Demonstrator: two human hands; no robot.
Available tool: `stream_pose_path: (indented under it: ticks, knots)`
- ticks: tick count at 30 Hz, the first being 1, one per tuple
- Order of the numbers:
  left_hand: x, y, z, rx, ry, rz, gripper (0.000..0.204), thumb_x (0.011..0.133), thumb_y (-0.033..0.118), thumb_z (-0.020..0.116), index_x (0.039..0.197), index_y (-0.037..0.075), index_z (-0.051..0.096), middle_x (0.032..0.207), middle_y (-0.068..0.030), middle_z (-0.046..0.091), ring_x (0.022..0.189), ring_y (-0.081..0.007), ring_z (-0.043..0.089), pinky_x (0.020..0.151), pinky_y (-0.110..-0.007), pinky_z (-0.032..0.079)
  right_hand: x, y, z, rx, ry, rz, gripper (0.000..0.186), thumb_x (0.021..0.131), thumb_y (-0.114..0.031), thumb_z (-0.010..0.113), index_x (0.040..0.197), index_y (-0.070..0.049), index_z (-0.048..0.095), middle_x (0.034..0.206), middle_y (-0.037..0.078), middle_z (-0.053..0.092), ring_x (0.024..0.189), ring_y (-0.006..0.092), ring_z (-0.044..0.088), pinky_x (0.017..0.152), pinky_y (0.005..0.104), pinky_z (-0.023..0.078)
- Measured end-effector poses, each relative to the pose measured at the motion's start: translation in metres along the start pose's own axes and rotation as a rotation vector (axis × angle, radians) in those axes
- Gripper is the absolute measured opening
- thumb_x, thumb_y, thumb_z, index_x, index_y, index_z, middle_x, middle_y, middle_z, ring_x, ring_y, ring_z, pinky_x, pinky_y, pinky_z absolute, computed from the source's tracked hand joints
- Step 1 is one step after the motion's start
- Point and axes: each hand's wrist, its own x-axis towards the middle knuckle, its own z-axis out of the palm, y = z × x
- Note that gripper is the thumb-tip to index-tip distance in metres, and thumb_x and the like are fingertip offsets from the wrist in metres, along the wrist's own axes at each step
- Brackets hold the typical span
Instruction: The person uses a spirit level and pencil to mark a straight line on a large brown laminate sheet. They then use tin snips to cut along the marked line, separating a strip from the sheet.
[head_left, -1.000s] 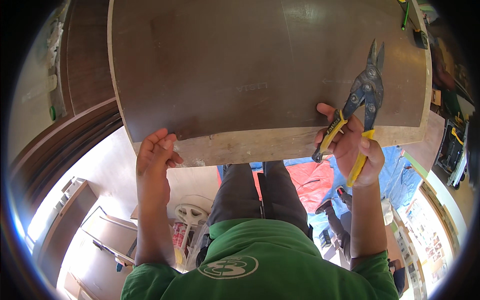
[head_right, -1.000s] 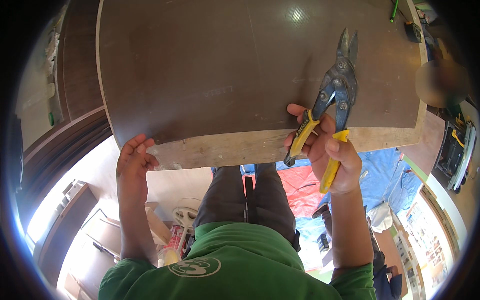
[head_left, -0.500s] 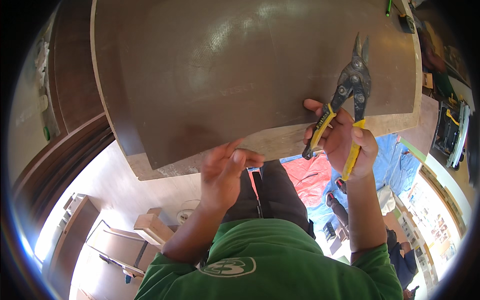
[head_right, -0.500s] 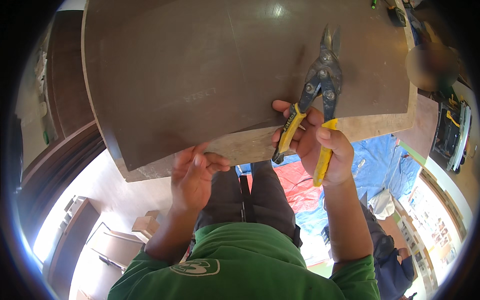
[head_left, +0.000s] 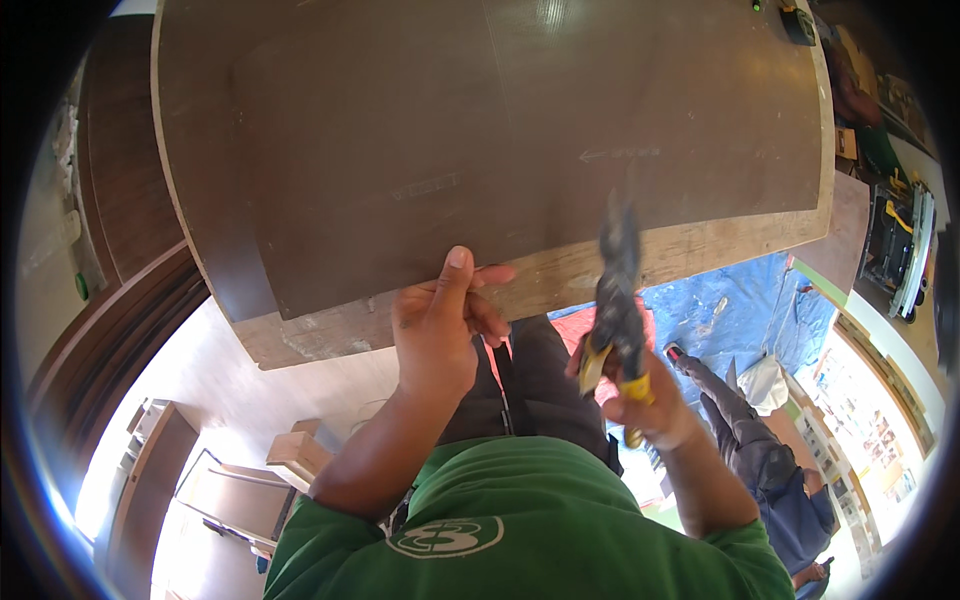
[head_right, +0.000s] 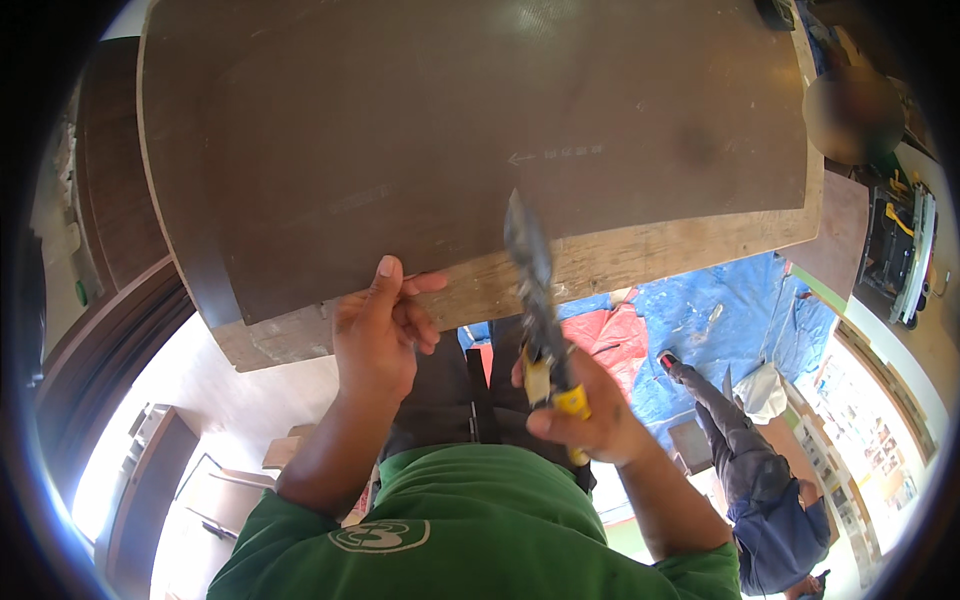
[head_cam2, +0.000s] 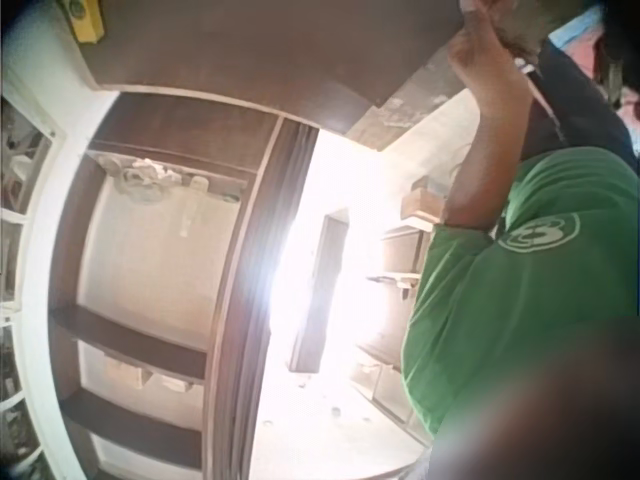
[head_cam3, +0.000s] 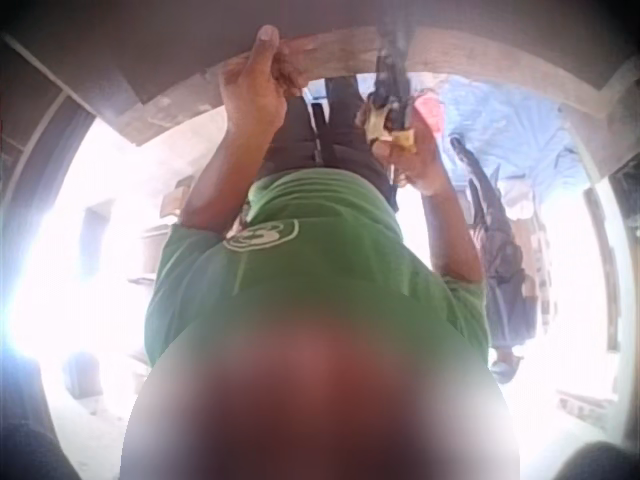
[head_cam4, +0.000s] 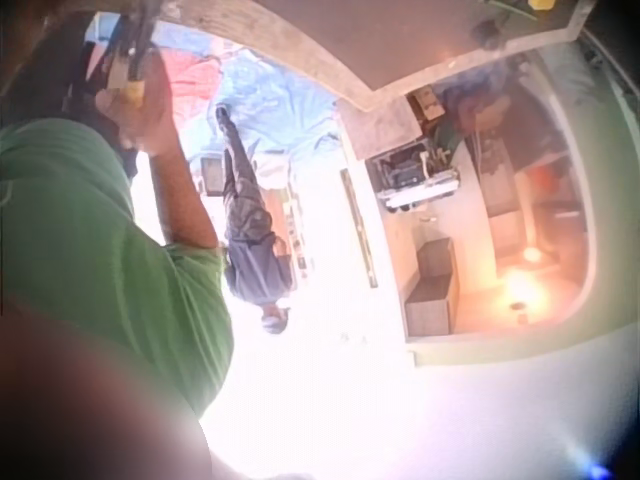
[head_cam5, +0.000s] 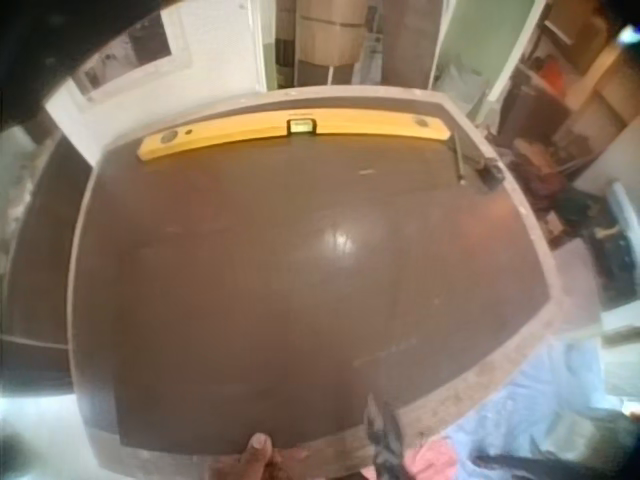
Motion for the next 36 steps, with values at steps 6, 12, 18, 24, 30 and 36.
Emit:
stream_pose_path:
  ticks: [6, 12, 18, 24, 30, 36]
  knots:
    - [-0.001, 0.005, -0.010, 0.007, -0.023, -0.062, 0.055, 0.112, 0.044, 0.060, 0.103, -0.010, 0.070, 0.097, -0.0221, 0.079, 0.053, -0.0184, 0.065, 0.049, -0.031, 0.052, -0.018, 0.017, 0.015, -0.124, -0.037, 0.178, 0.064, 0.087, -0.027, 0.086, 0.138, -0.001, 0.056, 0.119, 0.007, 0.061, 0.109, 0.0188, 0.059, 0.099, 0.0352, 0.048]
    - [0.007, -0.010, -0.010, -0.146, 0.021, 0.005, 0.046, 0.112, 0.043, 0.061, 0.104, -0.001, 0.073, 0.099, -0.0184, 0.080, 0.069, -0.0168, 0.073, 0.058, -0.030, 0.057, 0.000, -0.066, 0.028, -0.851, 0.064, -0.123, 0.066, 0.084, -0.029, 0.088, 0.134, 0.003, 0.057, 0.115, 0.020, 0.064, 0.109, 0.0317, 0.066, 0.093, 0.0425, 0.053]
    - [0.010, -0.013, -0.018, -0.044, -0.102, 0.097, 0.039, 0.111, 0.041, 0.065, 0.112, 0.002, 0.070, 0.098, -0.0139, 0.079, 0.080, -0.0185, 0.072, 0.073, -0.036, 0.058, 0.017, -0.151, 0.074, -1.398, 0.060, -0.615, 0.070, 0.076, -0.025, 0.087, 0.133, 0.004, 0.059, 0.113, 0.019, 0.061, 0.105, 0.0326, 0.064, 0.090, 0.0477, 0.054]
    - [0.005, -0.020, -0.021, -0.044, -0.036, 0.093, 0.036, 0.110, 0.039, 0.066, 0.110, 0.003, 0.071, 0.096, -0.0146, 0.079, 0.074, -0.0197, 0.071, 0.066, -0.036, 0.057, 0.034, -0.175, 0.107, -1.567, -0.041, -0.732, 0.071, 0.075, -0.026, 0.087, 0.133, 0.003, 0.059, 0.116, 0.019, 0.062, 0.106, 0.0337, 0.065, 0.091, 0.0479, 0.054]
    - [0.001, -0.017, -0.028, -0.047, -0.003, 0.091, 0.033, 0.109, 0.037, 0.068, 0.108, 0.003, 0.071, 0.095, -0.0153, 0.079, 0.067, -0.0210, 0.070, 0.060, -0.036, 0.055, 0.035, -0.184, 0.120, -1.607, -0.098, -0.748, 0.072, 0.075, -0.026, 0.088, 0.134, 0.003, 0.059, 0.118, 0.020, 0.063, 0.106, 0.0349, 0.066, 0.092, 0.0481, 0.054]
    - [0.006, -0.022, -0.026, -0.044, -0.023, 0.101, 0.031, 0.109, 0.035, 0.069, 0.106, 0.004, 0.072, 0.094, -0.0160, 0.079, 0.060, -0.0222, 0.069, 0.054, -0.036, 0.053, 0.043, -0.188, 0.144, -1.634, -0.098, -0.781, 0.073, 0.074, -0.026, 0.088, 0.135, 0.002, 0.059, 0.120, 0.020, 0.063, 0.107, 0.0361, 0.067, 0.094, 0.0483, 0.055]
